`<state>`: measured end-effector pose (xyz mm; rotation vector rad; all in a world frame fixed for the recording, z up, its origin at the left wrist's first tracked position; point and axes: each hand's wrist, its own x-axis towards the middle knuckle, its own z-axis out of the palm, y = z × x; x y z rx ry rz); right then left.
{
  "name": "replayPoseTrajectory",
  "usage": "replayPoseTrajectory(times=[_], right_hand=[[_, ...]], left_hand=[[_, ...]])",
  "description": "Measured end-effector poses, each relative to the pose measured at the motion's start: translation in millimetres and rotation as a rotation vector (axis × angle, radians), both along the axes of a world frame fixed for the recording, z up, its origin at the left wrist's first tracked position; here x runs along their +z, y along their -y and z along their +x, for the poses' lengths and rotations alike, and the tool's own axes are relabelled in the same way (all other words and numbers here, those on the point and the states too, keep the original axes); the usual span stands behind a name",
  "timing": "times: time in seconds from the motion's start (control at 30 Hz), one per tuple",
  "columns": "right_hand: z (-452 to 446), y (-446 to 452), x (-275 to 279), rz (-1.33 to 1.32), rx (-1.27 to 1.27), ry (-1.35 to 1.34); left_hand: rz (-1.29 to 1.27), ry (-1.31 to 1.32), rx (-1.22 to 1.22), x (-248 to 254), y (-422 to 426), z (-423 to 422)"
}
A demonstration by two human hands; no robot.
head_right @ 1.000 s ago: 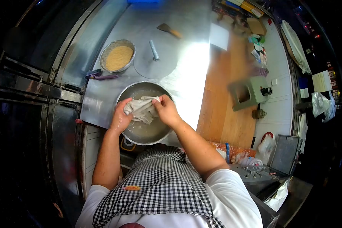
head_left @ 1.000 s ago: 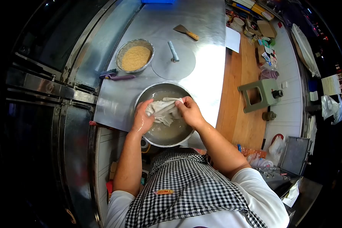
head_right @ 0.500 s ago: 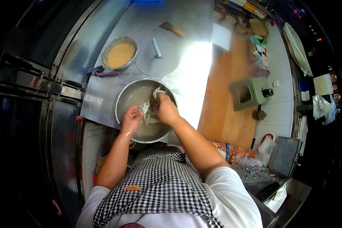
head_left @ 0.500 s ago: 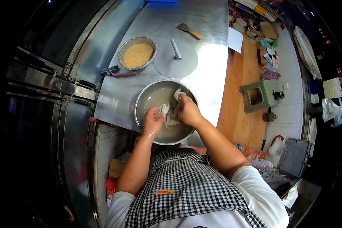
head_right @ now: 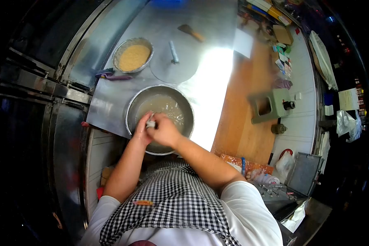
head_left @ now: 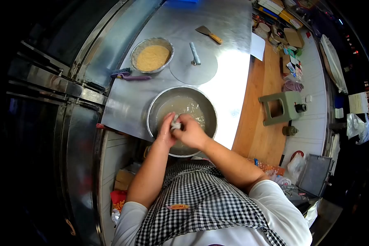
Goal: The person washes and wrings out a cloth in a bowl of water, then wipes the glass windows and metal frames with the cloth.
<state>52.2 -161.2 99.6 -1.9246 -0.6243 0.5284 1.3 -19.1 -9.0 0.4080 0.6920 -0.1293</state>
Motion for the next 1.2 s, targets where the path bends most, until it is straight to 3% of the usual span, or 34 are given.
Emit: replayPoseTrajectory(times=[0.03,0.1,0.17,0.23,0.27,0.33,0.4,0.47,0.57,0.63,0.7,0.73,0.83,0.87,0.93,0.97,1.03,1.07,1.1,1.13,1.2], right_hand=[[-9.4,-2.9,9.5,0.068,-0.011,0.120],[-18.2,-6.9,28.6,0.054,-0.015,0.097],[-17.9,-8.7,26.6,0.032,-0.032,0.127],[-10.3,-10.2,0.4,0.001,-0.063,0.208],[-0.9,-8.3,-11.4,-0.050,-0.076,0.265],[10.9,-5.0,-21.2,-0.061,-0.115,0.277],[25.4,-1.4,-21.4,-0.161,-0.150,0.193],[41.7,5.3,-37.1,-0.237,-0.252,0.117],[57.7,13.3,-39.9,-0.311,-0.267,-0.032],[49.9,13.3,-53.3,-0.361,-0.294,0.156],[45.0,14.3,-62.8,-0.524,-0.153,0.225],[43.6,13.6,-66.3,-0.604,-0.079,0.258],[50.2,3.2,-77.8,-0.469,0.026,-0.029],[51.7,1.4,-67.0,-0.390,0.037,-0.225],[35.4,-10.6,-27.7,-0.130,-0.059,-0.368],[21.3,-15.1,-15.9,-0.001,-0.110,-0.444],[-0.3,-22.6,-3.0,0.089,-0.059,-0.065],[-11.9,-29.6,32.3,0.143,-0.093,-0.071],[-14.4,-30.0,31.6,0.121,-0.086,0.003],[-16.3,-29.9,30.0,0.098,-0.079,0.077],[-18.0,-29.2,23.8,0.053,-0.060,0.225]], left_hand=[[-0.033,0.025,-0.061,37.2,1.3,-0.2],[-0.092,0.196,-0.204,25.7,-9.3,2.1],[-0.263,0.325,-0.106,14.5,-1.7,0.6],[-0.210,0.276,-0.035,34.1,14.9,3.8],[-0.071,0.163,-0.014,73.5,29.6,7.6],[-0.072,-0.056,-0.017,44.6,27.5,20.0],[-0.021,-0.017,-0.092,34.0,18.7,22.9],[-0.023,0.012,-0.168,57.6,17.3,19.9],[0.298,-0.103,0.013,56.6,11.7,16.7],[0.567,-0.185,0.042,47.3,-4.3,6.4],[0.797,-0.268,0.045,21.0,-14.1,0.4],[0.725,-0.245,0.045,14.9,-15.6,-0.6],[0.691,-0.309,0.059,28.8,-1.4,3.5],[0.621,-0.332,0.041,42.0,2.2,5.0],[0.476,-0.377,0.006,72.6,8.6,8.0],[0.240,-0.221,-0.015,55.4,4.1,4.3],[-0.227,0.096,-0.060,-0.6,-15.3,-1.9],[-0.206,0.242,-0.073,6.0,-11.7,-0.4],[-0.187,0.388,-0.077,13.1,-8.1,1.3],[-0.063,0.275,0.031,57.6,13.4,2.3],[-0.302,0.440,-0.031,6.4,6.6,6.2]])
